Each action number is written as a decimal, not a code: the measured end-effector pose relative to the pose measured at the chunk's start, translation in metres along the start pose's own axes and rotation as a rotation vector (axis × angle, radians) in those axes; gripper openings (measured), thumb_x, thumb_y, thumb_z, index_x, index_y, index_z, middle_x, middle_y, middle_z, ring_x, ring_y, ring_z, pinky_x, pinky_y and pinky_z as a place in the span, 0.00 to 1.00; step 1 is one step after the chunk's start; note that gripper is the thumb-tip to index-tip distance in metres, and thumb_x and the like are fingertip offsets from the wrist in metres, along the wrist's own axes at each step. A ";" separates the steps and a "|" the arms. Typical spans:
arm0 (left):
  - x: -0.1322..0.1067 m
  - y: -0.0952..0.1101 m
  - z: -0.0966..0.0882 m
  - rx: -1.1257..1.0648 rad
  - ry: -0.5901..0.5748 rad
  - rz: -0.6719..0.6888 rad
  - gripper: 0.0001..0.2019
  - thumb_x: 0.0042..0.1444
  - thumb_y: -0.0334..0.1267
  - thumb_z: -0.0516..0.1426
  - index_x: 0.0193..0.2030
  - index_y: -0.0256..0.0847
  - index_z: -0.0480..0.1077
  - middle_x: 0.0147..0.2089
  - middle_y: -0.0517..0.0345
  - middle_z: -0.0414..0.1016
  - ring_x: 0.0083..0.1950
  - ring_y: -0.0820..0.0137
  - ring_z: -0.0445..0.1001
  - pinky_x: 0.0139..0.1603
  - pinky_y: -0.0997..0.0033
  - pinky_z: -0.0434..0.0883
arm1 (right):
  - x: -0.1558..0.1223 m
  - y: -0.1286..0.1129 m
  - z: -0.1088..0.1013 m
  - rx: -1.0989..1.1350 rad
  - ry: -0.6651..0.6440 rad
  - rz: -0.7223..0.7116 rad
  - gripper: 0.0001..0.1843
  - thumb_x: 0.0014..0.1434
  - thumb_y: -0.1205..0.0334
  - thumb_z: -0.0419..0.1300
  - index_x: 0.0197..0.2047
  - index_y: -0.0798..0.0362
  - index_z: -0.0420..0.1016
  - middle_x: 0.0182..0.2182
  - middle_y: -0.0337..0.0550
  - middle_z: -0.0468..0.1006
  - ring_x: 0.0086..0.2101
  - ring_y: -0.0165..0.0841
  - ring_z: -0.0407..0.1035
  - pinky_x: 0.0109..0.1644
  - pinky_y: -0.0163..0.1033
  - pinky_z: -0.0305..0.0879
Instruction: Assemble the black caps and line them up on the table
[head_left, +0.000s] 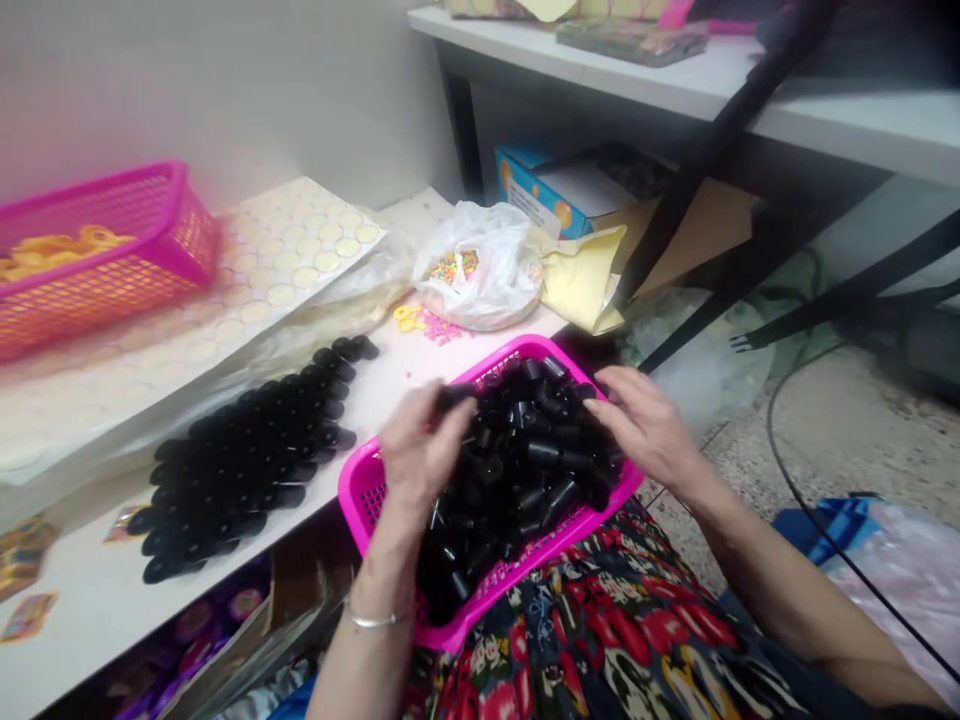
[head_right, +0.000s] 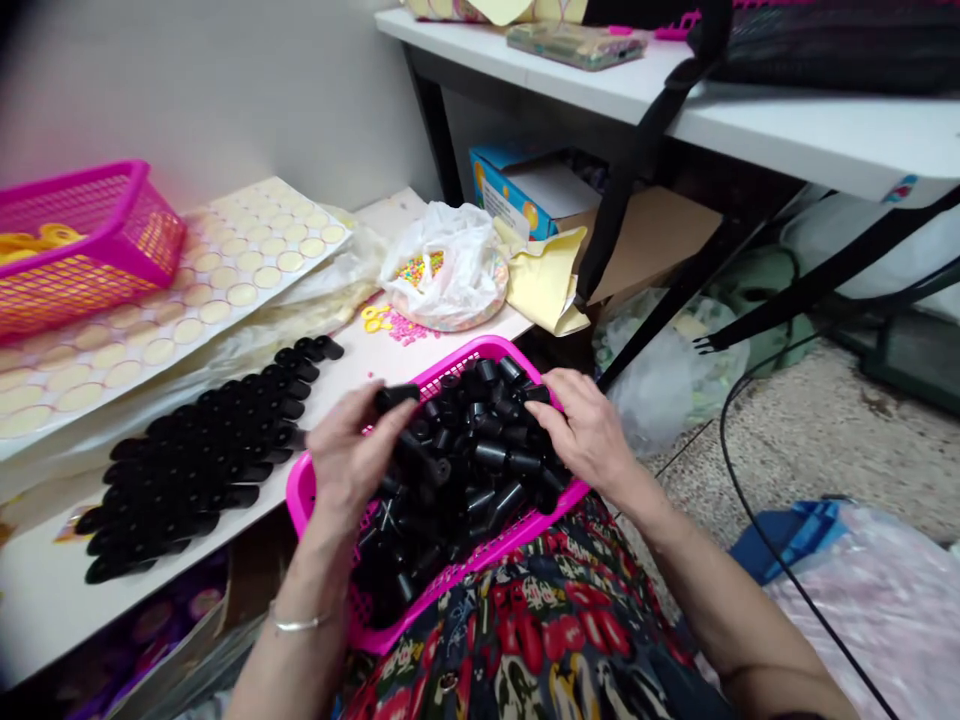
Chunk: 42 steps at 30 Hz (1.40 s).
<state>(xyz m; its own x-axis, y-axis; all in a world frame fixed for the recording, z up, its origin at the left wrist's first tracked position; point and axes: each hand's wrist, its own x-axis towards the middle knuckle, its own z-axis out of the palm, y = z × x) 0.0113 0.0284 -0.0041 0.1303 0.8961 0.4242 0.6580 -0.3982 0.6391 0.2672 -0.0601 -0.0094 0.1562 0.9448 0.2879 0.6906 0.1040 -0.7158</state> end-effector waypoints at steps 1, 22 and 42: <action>0.015 -0.016 -0.003 0.093 0.018 -0.119 0.18 0.50 0.45 0.61 0.46 0.39 0.74 0.35 0.57 0.77 0.34 0.68 0.74 0.40 0.68 0.72 | 0.008 0.008 0.000 -0.067 -0.019 -0.026 0.18 0.58 0.57 0.58 0.51 0.50 0.73 0.46 0.50 0.72 0.45 0.44 0.66 0.51 0.52 0.63; 0.025 0.028 0.046 -0.138 -0.671 0.393 0.08 0.53 0.31 0.56 0.39 0.39 0.74 0.41 0.52 0.73 0.44 0.66 0.71 0.47 0.65 0.69 | 0.017 0.048 0.017 0.150 -0.303 0.035 0.18 0.53 0.64 0.59 0.48 0.50 0.71 0.39 0.43 0.71 0.39 0.35 0.67 0.45 0.43 0.65; -0.034 0.097 0.074 -0.096 -0.692 0.994 0.08 0.56 0.29 0.50 0.35 0.38 0.70 0.37 0.52 0.74 0.38 0.66 0.67 0.43 0.63 0.67 | 0.021 0.054 0.020 0.337 -0.146 0.076 0.13 0.46 0.62 0.65 0.37 0.54 0.71 0.30 0.37 0.69 0.32 0.31 0.64 0.37 0.37 0.62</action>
<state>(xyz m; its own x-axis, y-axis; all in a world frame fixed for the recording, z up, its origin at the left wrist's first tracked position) 0.1251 -0.0265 -0.0043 0.9348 0.0951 0.3423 -0.0077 -0.9579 0.2871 0.2932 -0.0288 -0.0548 0.0793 0.9855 0.1498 0.4056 0.1054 -0.9079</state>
